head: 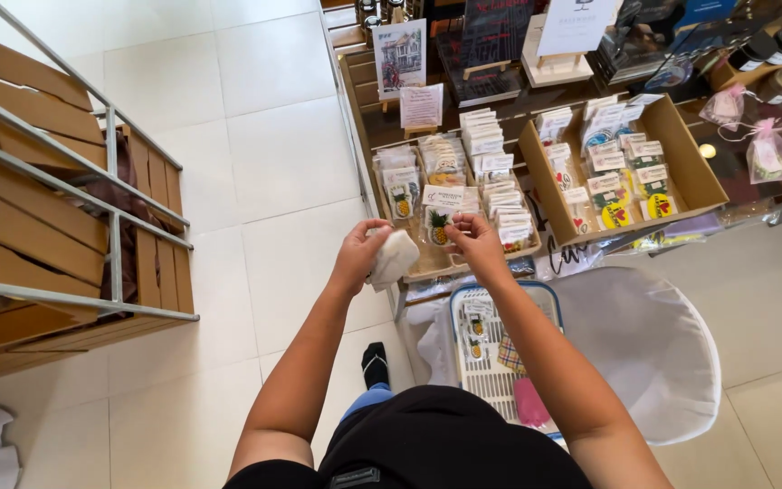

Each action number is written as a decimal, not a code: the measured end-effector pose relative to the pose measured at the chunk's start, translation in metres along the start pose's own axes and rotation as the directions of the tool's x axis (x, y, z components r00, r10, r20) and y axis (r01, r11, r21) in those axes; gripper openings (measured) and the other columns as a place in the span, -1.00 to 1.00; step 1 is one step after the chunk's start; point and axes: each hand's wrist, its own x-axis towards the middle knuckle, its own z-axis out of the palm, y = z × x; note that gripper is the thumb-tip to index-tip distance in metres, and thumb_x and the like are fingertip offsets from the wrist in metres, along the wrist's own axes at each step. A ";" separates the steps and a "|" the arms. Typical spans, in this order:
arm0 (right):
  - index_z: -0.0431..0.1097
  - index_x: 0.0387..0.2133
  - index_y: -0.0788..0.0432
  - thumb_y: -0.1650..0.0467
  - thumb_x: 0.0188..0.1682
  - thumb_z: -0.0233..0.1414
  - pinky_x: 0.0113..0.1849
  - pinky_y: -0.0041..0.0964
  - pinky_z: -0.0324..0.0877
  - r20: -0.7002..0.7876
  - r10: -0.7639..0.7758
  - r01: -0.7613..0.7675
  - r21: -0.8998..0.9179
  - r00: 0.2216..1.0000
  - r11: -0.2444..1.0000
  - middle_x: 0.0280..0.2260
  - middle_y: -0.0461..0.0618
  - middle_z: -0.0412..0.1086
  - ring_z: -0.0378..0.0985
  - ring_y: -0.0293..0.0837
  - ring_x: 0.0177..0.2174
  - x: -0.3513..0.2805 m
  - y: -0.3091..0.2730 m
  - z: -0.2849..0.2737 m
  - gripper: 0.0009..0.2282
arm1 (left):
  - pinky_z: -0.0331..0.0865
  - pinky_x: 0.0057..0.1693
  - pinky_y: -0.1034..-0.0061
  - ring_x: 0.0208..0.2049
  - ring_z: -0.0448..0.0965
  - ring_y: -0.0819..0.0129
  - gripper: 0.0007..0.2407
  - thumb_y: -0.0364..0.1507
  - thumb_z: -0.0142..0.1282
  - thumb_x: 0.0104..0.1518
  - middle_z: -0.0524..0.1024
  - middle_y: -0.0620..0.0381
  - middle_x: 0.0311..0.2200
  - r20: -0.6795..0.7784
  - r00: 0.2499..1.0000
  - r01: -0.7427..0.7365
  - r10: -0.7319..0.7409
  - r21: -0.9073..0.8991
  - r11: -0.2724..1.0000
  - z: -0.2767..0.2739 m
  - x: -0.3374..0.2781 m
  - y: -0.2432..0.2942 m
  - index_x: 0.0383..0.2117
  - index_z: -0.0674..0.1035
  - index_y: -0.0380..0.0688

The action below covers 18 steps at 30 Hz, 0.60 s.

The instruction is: Selecting various small merchandise packets from a display rack and placing them into a white shopping basket.

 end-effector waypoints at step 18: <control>0.58 -0.33 0.09 0.49 -0.14 0.29 -0.59 -0.30 0.61 -0.096 0.034 -0.089 -0.665 0.995 0.741 -0.41 0.01 0.58 0.62 -0.12 -0.49 0.103 0.029 0.059 -0.87 | 0.47 0.03 0.37 -0.17 0.62 0.26 -0.33 -0.04 0.32 -0.03 0.60 0.13 -0.33 0.304 0.935 -0.100 -0.184 0.721 0.685 -0.049 0.093 0.001 0.30 0.31 0.49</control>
